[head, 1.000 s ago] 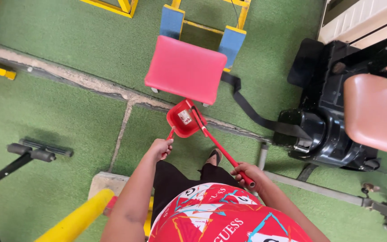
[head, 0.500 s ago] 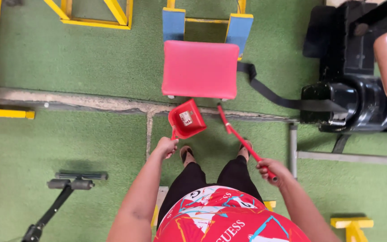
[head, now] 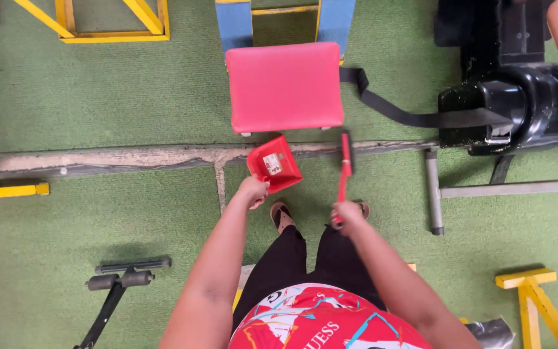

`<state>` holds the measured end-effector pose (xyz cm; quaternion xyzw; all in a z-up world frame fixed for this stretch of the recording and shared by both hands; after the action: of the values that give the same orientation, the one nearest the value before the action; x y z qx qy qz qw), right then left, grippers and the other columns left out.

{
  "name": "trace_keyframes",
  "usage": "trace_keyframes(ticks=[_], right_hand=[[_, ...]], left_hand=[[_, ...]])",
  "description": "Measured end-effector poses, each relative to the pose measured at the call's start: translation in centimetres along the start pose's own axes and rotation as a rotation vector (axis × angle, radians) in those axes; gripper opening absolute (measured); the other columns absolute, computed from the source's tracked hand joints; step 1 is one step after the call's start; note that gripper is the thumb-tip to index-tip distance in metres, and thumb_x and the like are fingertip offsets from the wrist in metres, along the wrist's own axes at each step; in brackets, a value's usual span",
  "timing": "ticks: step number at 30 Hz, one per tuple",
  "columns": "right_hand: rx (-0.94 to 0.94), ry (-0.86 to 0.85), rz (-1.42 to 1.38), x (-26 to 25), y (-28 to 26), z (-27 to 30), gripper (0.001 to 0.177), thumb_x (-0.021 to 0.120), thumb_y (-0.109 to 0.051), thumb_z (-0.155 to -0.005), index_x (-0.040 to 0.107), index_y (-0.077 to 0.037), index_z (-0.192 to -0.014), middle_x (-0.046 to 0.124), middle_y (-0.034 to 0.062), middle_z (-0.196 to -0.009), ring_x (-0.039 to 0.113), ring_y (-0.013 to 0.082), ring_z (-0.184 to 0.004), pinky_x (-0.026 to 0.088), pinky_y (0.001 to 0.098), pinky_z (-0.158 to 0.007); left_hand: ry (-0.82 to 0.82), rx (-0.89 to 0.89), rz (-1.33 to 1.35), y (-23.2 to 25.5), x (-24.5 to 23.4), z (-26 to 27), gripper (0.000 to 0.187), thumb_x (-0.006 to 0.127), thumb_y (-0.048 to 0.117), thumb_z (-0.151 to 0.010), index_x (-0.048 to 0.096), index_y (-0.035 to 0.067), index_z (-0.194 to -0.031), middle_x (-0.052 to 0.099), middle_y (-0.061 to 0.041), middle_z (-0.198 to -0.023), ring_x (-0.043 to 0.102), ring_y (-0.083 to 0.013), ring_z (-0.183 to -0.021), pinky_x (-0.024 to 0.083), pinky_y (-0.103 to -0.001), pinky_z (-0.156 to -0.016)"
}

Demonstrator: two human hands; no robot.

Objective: Sweeping the gym floor using a small handheld brush and dustpan.

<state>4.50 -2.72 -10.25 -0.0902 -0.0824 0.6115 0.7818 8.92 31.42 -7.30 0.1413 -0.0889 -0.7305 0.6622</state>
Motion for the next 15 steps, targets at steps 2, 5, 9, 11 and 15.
trace_keyframes(ticks=[2, 5, 9, 11, 15], right_hand=[[-0.023, -0.039, 0.094, 3.2, 2.4, 3.1, 0.008, 0.056, -0.005, -0.095, 0.049, -0.009, -0.095, 0.049, 0.0016, -0.065, 0.046, 0.0115, -0.046, 0.037, 0.0267, -0.036], [0.070, -0.167, 0.138, 5.8, 3.2, 8.5, 0.013, 0.055, -0.009, -0.097, 0.049, -0.015, -0.108, 0.049, 0.0007, -0.067, 0.045, 0.0099, -0.046, 0.036, 0.0253, -0.036], [0.234, -0.398, -0.071, 3.2, 1.7, 12.4, 0.026, 0.054, -0.015, -0.101, 0.053, -0.019, -0.127, 0.047, -0.0032, -0.069, 0.040, 0.0031, -0.045, 0.032, 0.0172, -0.034], [0.200, -0.334, -0.048, -1.1, 0.1, 13.9, 0.028, 0.054, -0.016, -0.100, 0.053, -0.020, -0.128, 0.046, -0.0039, -0.067, 0.038, 0.0028, -0.044, 0.031, 0.0171, -0.033], [0.117, -0.102, -0.095, -9.4, -2.9, 12.7, 0.023, 0.048, -0.018, -0.101, 0.054, -0.022, -0.123, 0.046, -0.0022, -0.068, 0.038, 0.0042, -0.045, 0.030, 0.0174, -0.034]], left_hand=[[0.006, -0.005, 0.004, 0.8, 0.6, -1.1, 0.032, 0.063, 0.025, -0.099, 0.056, 0.006, -0.074, 0.055, -0.006, -0.060, 0.047, -0.0151, -0.042, 0.033, -0.032, -0.035], [0.026, -0.029, 0.017, 2.4, 1.0, -0.1, 0.030, 0.064, 0.022, -0.099, 0.060, 0.004, -0.077, 0.058, -0.006, -0.062, 0.050, -0.0150, -0.045, 0.037, -0.031, -0.036], [0.060, -0.072, 0.094, 1.7, 0.8, -1.4, 0.025, 0.067, 0.018, -0.099, 0.062, 0.002, -0.080, 0.061, -0.007, -0.065, 0.053, -0.0141, -0.048, 0.038, -0.029, -0.037], [0.060, -0.073, 0.094, 1.1, 1.1, -1.6, 0.024, 0.067, 0.019, -0.099, 0.063, 0.002, -0.083, 0.061, -0.007, -0.065, 0.053, -0.0138, -0.048, 0.038, -0.029, -0.036], [0.090, -0.067, 0.063, 0.2, 1.0, -1.5, 0.019, 0.067, 0.022, -0.100, 0.061, 0.004, -0.103, 0.060, -0.007, -0.068, 0.053, -0.0134, -0.049, 0.038, -0.029, -0.037]])
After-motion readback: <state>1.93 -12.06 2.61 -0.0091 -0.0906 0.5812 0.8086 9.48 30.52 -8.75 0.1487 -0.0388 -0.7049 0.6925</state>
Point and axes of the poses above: each hand's wrist, its own z-axis away from the middle knuckle, its own x-axis out of the palm, y = z × x, the point moved 8 cm from there along -z, towards the middle knuckle
